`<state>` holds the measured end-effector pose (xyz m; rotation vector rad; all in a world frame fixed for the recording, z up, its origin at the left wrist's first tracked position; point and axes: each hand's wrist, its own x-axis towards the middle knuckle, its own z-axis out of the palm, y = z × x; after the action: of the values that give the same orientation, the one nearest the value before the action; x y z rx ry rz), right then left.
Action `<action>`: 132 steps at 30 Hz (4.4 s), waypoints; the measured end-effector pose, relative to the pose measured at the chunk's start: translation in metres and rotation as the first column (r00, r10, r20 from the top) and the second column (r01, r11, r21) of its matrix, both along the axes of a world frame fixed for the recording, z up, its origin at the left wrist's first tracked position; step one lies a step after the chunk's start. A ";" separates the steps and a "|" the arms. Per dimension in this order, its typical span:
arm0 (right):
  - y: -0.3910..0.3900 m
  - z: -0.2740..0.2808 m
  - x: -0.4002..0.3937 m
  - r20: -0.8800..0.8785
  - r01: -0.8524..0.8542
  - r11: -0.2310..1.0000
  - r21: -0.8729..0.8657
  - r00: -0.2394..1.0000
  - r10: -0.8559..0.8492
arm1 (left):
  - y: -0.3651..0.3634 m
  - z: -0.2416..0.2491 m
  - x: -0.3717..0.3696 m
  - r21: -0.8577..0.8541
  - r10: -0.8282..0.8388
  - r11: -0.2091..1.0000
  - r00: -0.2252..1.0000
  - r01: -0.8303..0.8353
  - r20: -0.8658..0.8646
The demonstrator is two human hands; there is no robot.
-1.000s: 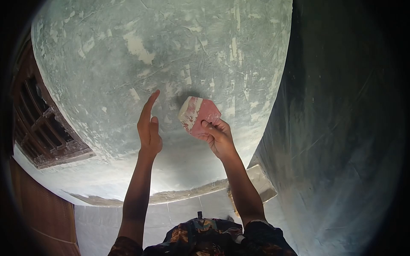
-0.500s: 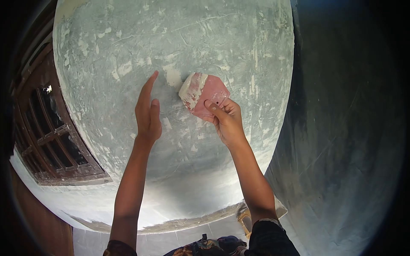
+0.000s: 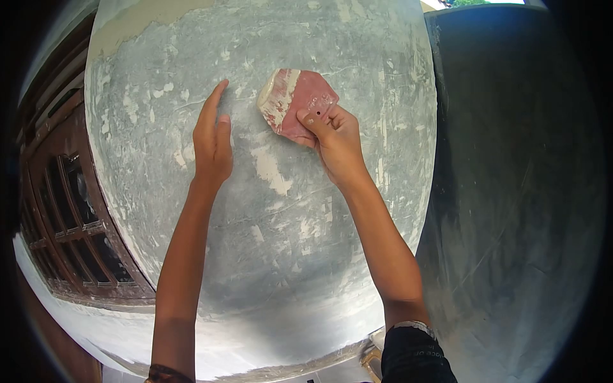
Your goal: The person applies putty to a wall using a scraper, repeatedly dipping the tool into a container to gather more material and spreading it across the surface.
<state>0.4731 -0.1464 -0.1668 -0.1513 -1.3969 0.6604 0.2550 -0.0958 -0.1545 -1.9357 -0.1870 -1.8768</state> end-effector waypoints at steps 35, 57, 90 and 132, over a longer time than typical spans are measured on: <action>0.083 0.241 -0.058 -0.574 0.522 -0.481 0.705 0.022 -0.818 | 0.037 0.143 -0.033 0.191 0.359 0.896 0.906 -0.402 0.225; 0.062 0.325 -0.059 -0.410 0.662 -0.242 0.709 0.109 -0.905 | 0.039 0.143 -0.034 0.197 0.292 0.912 0.906 -0.361 0.308; 0.080 0.283 -0.070 -0.454 0.348 -0.413 0.842 0.041 -0.890 | 0.037 0.140 -0.062 0.212 0.545 0.795 0.823 -0.568 0.162; 0.066 0.282 -0.086 -0.329 0.392 -0.337 0.856 -0.090 -0.940 | 0.043 0.136 -0.060 0.286 0.521 0.779 0.830 -0.558 0.200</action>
<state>0.3867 -0.0805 0.1155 -0.5556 -1.5559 -1.6364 0.1955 -0.0532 -0.0182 -1.3584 -0.3877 -1.5041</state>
